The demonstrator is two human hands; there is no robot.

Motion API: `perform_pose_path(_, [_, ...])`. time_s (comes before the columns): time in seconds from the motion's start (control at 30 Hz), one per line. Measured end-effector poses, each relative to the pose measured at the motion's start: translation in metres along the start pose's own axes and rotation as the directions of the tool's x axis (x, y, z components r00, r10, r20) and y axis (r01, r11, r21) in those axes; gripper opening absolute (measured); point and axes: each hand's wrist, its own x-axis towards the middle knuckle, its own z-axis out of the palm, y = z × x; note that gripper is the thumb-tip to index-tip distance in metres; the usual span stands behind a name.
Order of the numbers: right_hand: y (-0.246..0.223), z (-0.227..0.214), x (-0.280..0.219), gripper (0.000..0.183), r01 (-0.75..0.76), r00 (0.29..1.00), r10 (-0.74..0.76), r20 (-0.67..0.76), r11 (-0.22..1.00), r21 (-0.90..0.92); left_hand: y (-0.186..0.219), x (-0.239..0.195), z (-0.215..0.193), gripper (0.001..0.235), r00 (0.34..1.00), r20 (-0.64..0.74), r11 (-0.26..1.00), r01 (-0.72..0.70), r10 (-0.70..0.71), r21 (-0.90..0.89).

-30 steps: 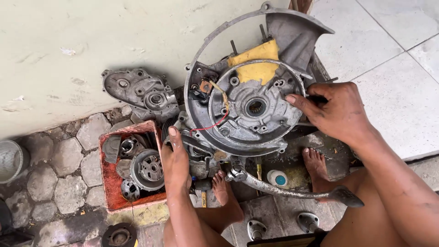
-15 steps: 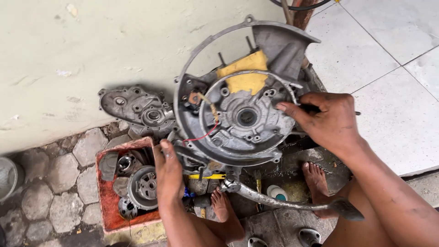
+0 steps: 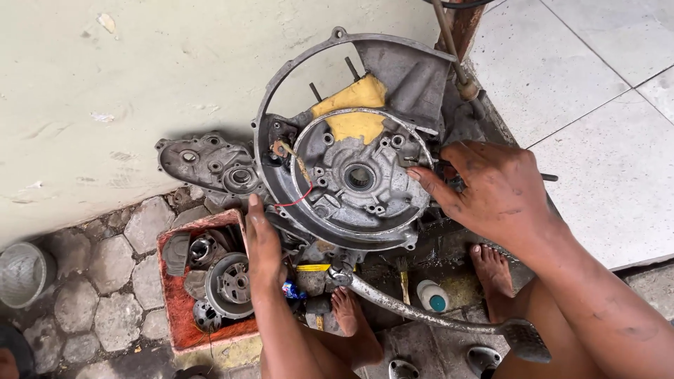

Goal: Cleaning and assembling motorcycle engine components using a brush and cleaning fluid

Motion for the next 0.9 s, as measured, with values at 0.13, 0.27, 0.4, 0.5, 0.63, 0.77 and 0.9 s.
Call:
perform_pose_path(0.13, [-0.004,0.004,-0.003,0.049,-0.007,0.999,0.01,0.042,0.997,-0.072,-0.044,0.032,0.007,0.075,0.994,-0.02,0.988,-0.105,0.104,-0.11])
perform_pose_path(0.27, [-0.01,0.01,0.001,0.058,0.057,0.997,-0.067,-0.034,0.972,-0.227,-0.054,0.035,0.021,0.077,0.998,-0.013,0.956,0.054,-0.06,-0.289])
perform_pose_path(0.4, [-0.013,0.005,0.002,0.055,0.076,0.997,-0.075,0.015,0.972,-0.223,-0.066,0.049,0.036,0.081,0.994,-0.078,0.798,0.011,-0.073,-0.603])
perform_pose_path(0.5, [-0.012,0.001,0.001,0.053,0.095,0.994,-0.105,-0.026,0.965,-0.246,-0.037,0.015,0.029,0.081,0.979,-0.019,0.857,0.169,-0.204,-0.486])
perform_pose_path(0.63, [-0.023,-0.012,0.0,0.041,0.118,0.99,-0.137,-0.047,0.953,-0.278,-0.053,0.039,0.037,0.078,0.987,-0.063,0.781,0.076,-0.146,-0.62])
perform_pose_path(0.77, [-0.028,-0.018,-0.007,0.04,0.115,0.991,-0.132,-0.037,0.947,-0.301,-0.046,0.032,0.035,0.082,0.984,-0.083,0.816,0.08,-0.155,-0.573])
perform_pose_path(0.9, [-0.031,-0.023,-0.01,0.041,0.13,0.986,-0.156,-0.064,0.944,-0.303,-0.044,0.032,0.034,0.106,0.975,-0.053,0.789,0.141,-0.215,-0.598])
